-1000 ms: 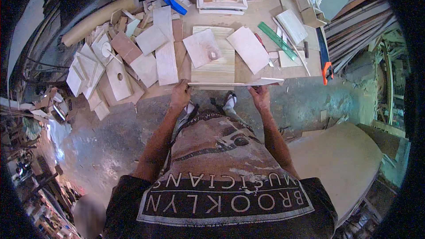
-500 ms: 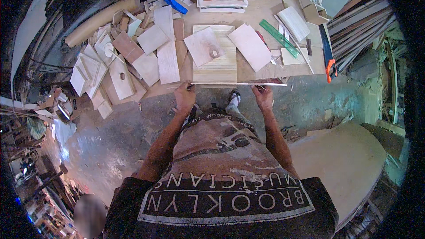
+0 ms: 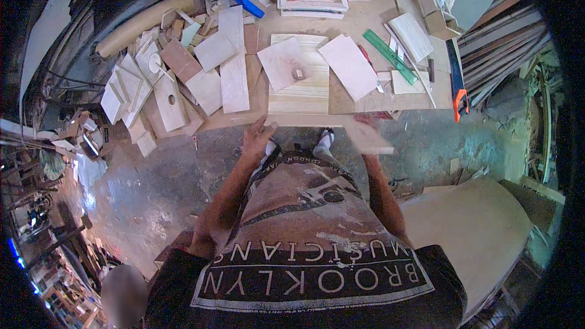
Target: Using a hand saw to cut a piece of wood and inspecting various wood scraps on a workbench.
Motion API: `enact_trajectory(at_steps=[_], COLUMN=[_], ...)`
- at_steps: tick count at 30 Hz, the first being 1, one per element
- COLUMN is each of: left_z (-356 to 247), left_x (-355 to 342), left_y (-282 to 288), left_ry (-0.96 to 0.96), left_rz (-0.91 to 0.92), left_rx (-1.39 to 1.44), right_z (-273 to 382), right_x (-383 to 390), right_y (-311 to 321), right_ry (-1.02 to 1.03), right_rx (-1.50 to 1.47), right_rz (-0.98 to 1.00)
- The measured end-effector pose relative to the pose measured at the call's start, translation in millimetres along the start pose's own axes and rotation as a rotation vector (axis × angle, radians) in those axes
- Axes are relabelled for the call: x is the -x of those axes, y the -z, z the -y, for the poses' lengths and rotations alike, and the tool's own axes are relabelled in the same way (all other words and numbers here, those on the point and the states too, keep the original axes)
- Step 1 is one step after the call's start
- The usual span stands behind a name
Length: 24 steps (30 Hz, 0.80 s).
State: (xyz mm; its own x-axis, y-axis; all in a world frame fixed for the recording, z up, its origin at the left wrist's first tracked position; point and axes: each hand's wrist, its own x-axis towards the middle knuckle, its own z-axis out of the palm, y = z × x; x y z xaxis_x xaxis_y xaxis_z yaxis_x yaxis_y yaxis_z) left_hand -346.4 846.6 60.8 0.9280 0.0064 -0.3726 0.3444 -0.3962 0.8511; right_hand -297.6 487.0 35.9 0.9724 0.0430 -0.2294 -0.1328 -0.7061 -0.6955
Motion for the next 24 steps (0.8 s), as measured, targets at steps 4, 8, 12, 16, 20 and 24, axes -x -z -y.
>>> enact_trajectory(at_steps=[4, 8, 12, 16, 20, 24], left_z=[3, -29, -27, -30, -25, -24], left_x=[10, 10, 2, 2, -5, -13], left_y=[-18, -14, -23, -25, -22, -29], left_ry=[-0.127, 0.172, 0.242, 0.249, 0.318, 0.2], left_rz=[-0.108, -0.142, -0.225, -0.214, -0.198, -0.21], left_rx=[0.324, 1.167, 1.155, 0.857, 0.577, 0.559], right_z=[39, 68, -21, -14, -33, -50], right_x=[7, 1, -28, -16, -12, -17], right_y=[20, 43, 26, 33, 26, 20], right_ry=[-0.09, -0.084, 0.21, 0.504, 0.433, 0.186], right_rx=[-1.383, -1.216, -0.524, -0.026, -0.155, -0.789], right_rz=[0.137, 0.028, 0.193, 0.049, 0.132, 0.239])
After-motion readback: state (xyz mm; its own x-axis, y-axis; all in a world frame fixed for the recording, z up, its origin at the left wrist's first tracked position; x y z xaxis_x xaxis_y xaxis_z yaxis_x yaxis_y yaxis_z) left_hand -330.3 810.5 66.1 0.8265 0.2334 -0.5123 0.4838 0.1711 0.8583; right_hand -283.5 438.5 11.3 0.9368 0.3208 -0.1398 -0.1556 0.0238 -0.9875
